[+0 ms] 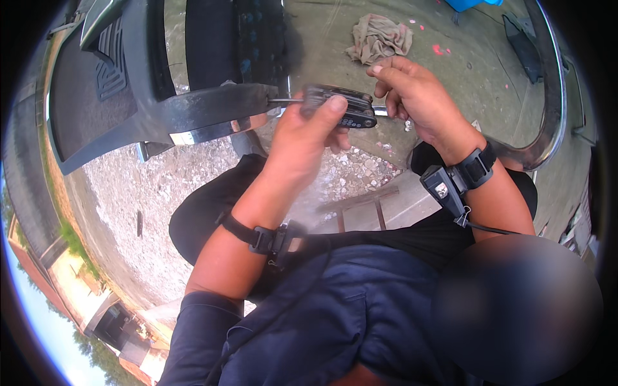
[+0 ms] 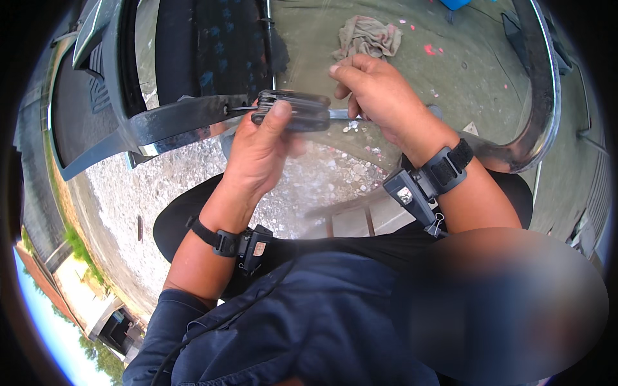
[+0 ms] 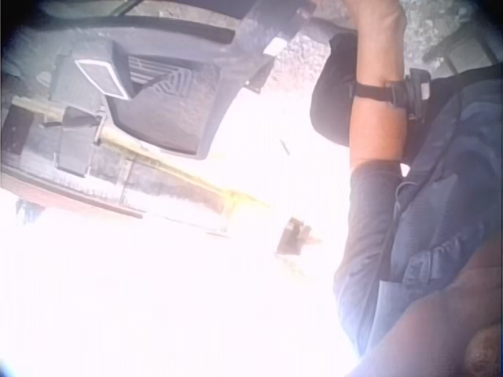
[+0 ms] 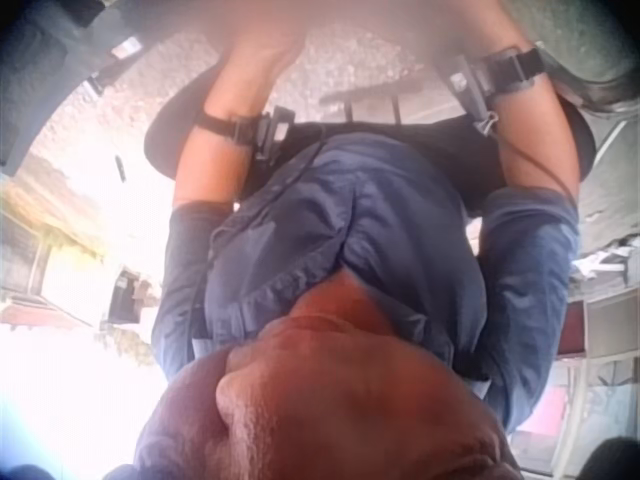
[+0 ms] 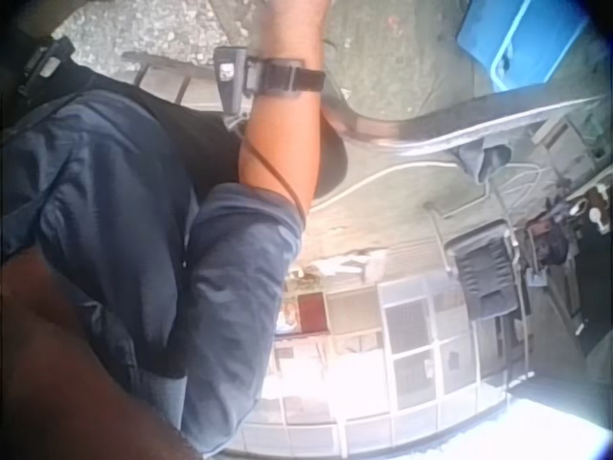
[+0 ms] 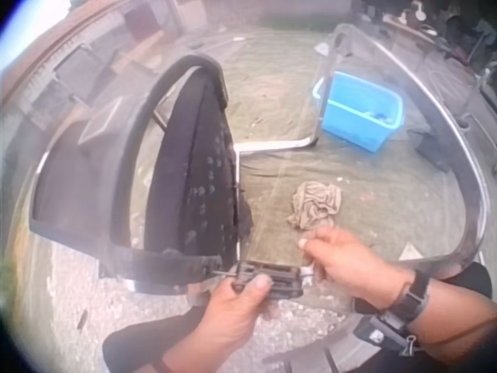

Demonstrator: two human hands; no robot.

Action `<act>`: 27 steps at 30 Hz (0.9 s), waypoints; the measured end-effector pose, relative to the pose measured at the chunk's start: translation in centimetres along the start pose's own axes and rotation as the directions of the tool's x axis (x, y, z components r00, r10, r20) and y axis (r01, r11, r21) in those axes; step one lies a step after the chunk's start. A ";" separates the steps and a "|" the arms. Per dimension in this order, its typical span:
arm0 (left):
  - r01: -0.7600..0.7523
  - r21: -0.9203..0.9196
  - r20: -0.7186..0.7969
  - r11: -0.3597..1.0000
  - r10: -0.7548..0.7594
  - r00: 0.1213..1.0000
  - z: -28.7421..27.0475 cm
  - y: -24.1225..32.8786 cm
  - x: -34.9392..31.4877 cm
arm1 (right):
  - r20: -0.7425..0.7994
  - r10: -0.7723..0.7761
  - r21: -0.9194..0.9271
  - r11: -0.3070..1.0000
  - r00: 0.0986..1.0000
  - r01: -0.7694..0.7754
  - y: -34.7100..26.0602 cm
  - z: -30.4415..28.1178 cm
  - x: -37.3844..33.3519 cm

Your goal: The person uses a screwdriver to tighten screws on a small black plastic component. They then attach this component to a large chrome car trim piece and continue to secure it with the screwdriver.

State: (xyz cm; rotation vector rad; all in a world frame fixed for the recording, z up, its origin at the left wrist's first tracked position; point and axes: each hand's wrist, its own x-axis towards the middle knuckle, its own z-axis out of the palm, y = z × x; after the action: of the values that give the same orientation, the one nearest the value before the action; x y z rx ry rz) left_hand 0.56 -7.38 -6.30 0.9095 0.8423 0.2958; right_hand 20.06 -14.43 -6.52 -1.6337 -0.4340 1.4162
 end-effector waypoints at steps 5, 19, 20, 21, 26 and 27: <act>0.000 0.035 -0.013 0.999 0.000 1.000 0.0 -0.1 0.0 | -0.045 -0.034 0.061 0.997 0.998 0.036 0.4 0.4 0.1; 0.028 0.026 0.030 0.999 -0.028 0.999 0.3 0.6 0.0 | -0.122 -0.141 0.142 0.977 0.982 0.158 -0.4 0.2 0.3; 0.031 0.041 0.035 0.999 -0.033 0.999 0.3 0.6 0.0 | -0.128 -0.148 0.148 0.975 0.981 0.166 -0.4 0.2 0.4; 0.029 0.046 0.029 0.999 -0.030 0.999 0.3 0.7 -0.1 | -0.126 -0.147 0.149 0.975 0.981 0.166 -0.5 0.1 0.4; 0.027 0.063 0.049 0.998 -0.030 0.998 -0.1 0.4 0.0 | -0.104 -0.151 0.157 0.973 0.983 0.166 -0.4 -0.2 0.7; 0.030 0.027 0.061 0.999 -0.032 0.998 0.0 0.6 -0.1 | -0.105 -0.135 0.178 0.972 0.985 0.153 -0.4 -0.2 0.7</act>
State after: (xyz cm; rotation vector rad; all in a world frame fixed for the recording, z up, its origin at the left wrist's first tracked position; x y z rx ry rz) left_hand 0.54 -7.03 -5.78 0.9250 0.8045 0.2293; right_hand 20.54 -13.72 -6.66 -1.4794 -0.3489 1.2300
